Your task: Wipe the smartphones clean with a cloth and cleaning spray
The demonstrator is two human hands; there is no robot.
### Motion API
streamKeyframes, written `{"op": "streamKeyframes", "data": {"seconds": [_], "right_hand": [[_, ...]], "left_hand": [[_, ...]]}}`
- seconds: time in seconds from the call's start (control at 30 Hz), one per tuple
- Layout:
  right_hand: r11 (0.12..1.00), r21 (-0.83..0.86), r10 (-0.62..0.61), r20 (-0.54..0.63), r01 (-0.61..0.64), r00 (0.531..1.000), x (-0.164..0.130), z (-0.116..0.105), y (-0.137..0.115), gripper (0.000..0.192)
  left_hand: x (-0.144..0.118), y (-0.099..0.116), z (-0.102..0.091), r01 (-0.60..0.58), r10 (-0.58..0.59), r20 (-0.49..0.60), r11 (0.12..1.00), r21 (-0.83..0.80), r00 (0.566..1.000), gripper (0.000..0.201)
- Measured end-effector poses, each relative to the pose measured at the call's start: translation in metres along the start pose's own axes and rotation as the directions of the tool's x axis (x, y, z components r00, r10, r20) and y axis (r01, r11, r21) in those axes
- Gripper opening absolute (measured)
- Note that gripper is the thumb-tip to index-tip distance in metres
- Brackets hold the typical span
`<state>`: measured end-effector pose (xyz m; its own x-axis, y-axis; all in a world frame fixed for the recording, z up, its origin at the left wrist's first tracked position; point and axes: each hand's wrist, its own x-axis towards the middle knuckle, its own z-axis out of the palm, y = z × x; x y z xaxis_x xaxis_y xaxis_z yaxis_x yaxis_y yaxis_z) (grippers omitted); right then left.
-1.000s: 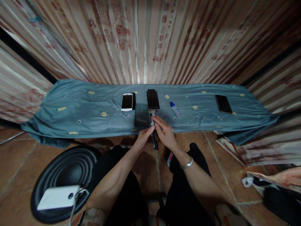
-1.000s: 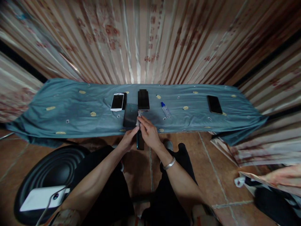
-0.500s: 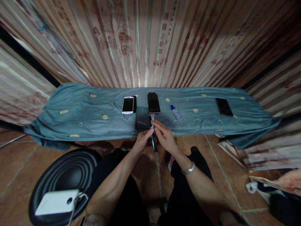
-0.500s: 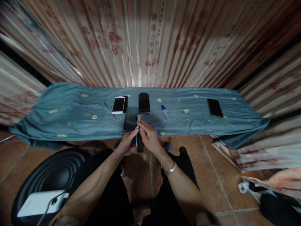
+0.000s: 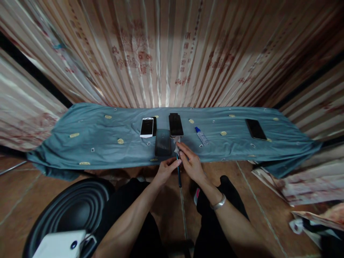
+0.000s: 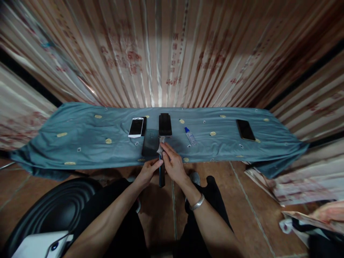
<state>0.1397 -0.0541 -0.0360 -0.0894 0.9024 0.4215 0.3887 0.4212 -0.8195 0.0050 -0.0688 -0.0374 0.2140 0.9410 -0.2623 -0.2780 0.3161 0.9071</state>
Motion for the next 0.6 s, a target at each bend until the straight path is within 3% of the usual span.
{"op": "streamKeyframes", "data": {"seconds": [0.37, 0.6], "right_hand": [[0.992, 0.057, 0.112, -0.007, -0.111, 0.994, 0.004, 0.006, 0.015, 0.043], [0.991, 0.108, 0.090, -0.049, -0.085, 0.995, 0.004, 0.005, 0.004, 0.040]], "left_hand": [[-0.001, 0.001, -0.009, -0.022, 0.023, -0.019, 0.999, 0.039, 1.000, 0.059], [0.000, 0.001, -0.005, 0.009, -0.009, -0.012, 1.000, -0.010, 1.000, 0.058]]}}
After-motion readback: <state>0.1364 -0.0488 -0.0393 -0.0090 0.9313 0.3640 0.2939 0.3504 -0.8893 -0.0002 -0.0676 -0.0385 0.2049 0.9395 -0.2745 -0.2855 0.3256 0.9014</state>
